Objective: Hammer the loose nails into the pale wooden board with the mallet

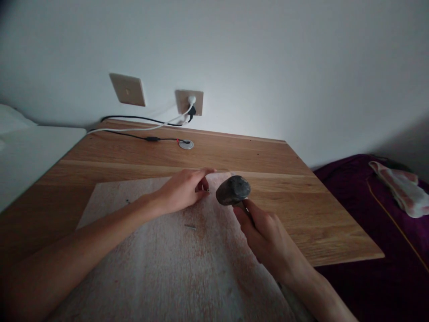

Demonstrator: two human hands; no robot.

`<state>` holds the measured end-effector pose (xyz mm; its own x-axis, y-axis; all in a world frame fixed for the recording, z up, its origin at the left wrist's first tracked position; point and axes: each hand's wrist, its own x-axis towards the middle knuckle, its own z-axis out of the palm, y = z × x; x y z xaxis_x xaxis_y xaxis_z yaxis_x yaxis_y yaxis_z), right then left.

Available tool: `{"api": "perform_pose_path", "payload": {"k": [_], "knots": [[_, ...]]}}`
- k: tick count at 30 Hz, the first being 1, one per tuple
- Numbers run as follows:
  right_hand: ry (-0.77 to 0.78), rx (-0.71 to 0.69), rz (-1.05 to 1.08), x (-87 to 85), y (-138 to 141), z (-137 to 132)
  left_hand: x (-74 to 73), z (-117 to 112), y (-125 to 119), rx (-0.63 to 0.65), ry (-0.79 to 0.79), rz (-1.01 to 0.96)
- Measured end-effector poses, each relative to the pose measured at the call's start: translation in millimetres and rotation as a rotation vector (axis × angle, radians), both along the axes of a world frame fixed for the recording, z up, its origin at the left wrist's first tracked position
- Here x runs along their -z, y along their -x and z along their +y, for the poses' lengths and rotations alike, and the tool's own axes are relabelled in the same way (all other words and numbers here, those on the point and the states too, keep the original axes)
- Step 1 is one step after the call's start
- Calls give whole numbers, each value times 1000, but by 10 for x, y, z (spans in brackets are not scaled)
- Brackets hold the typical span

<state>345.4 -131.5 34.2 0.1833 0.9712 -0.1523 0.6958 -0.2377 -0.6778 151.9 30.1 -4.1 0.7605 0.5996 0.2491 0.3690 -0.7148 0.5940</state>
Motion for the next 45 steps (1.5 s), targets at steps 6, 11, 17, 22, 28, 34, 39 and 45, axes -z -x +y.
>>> {"api": "perform_pose_path", "payload": {"k": [6, 11, 17, 22, 28, 34, 39, 45], "knots": [[13, -41, -47, 45, -32, -9, -38, -22, -16, 41, -51, -1], [-123, -75, -55, -146, 56, 133, -90, 11, 28, 102, 75, 1], [-69, -129, -113, -129, 92, 293, -251, 93, 242, 27, 18, 102], [2, 24, 29, -48, -18, 78, -419, -32, 375, 113, -117, 13], [-25, 192, 18, -28, -59, -329, -403, -412, 386, 375, -262, 284], [-43, 141, 31, 249, -253, -437, -376, -564, 356, 406, -292, 402], [-77, 136, 23, 290, -268, -433, -410, -460, 218, 433, -295, 368], [-154, 129, -27, 243, -222, -385, -339, -98, -107, 224, -206, 77]]}}
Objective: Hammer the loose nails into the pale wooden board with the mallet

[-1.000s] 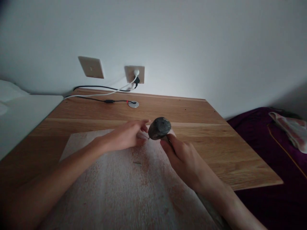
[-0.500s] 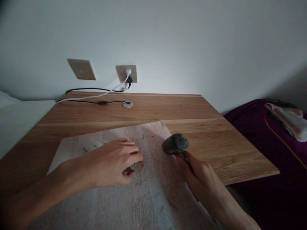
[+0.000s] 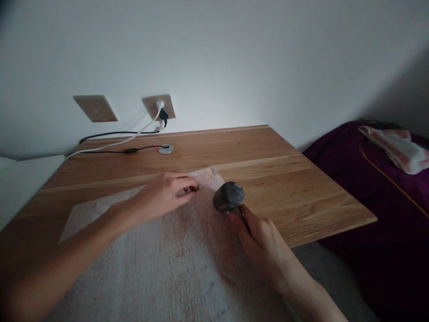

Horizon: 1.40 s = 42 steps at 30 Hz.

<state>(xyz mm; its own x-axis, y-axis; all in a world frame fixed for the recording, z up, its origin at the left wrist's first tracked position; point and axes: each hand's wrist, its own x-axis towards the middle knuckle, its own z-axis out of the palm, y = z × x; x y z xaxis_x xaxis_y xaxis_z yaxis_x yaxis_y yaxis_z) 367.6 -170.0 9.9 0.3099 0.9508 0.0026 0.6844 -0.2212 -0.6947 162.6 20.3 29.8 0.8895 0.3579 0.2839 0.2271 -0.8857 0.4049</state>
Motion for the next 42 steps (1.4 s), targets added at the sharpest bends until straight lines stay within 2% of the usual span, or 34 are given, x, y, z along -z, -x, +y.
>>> {"api": "perform_pose_path", "payload": {"k": [3, 6, 14, 20, 29, 34, 42], "knots": [[3, -12, 10, -9, -3, 9, 35, 110, -126, -114, 138, -51], [-15, -31, 16, -14, -9, 14, 78, 133, -179, -167, 180, -63], [10, -33, 26, -77, 11, 18, 150, 81, -189, -180, 179, -72], [2, -27, 33, -39, 6, 0, 159, 58, -180, -185, 181, -15], [4, -17, 11, -33, 14, 9, 166, -16, -210, -182, 83, -11], [9, -19, 34, -59, 14, -4, 208, -39, -225, -182, 128, -50], [165, -72, 101, -162, -45, 37, 275, -53, -259, -245, 249, -112]]}}
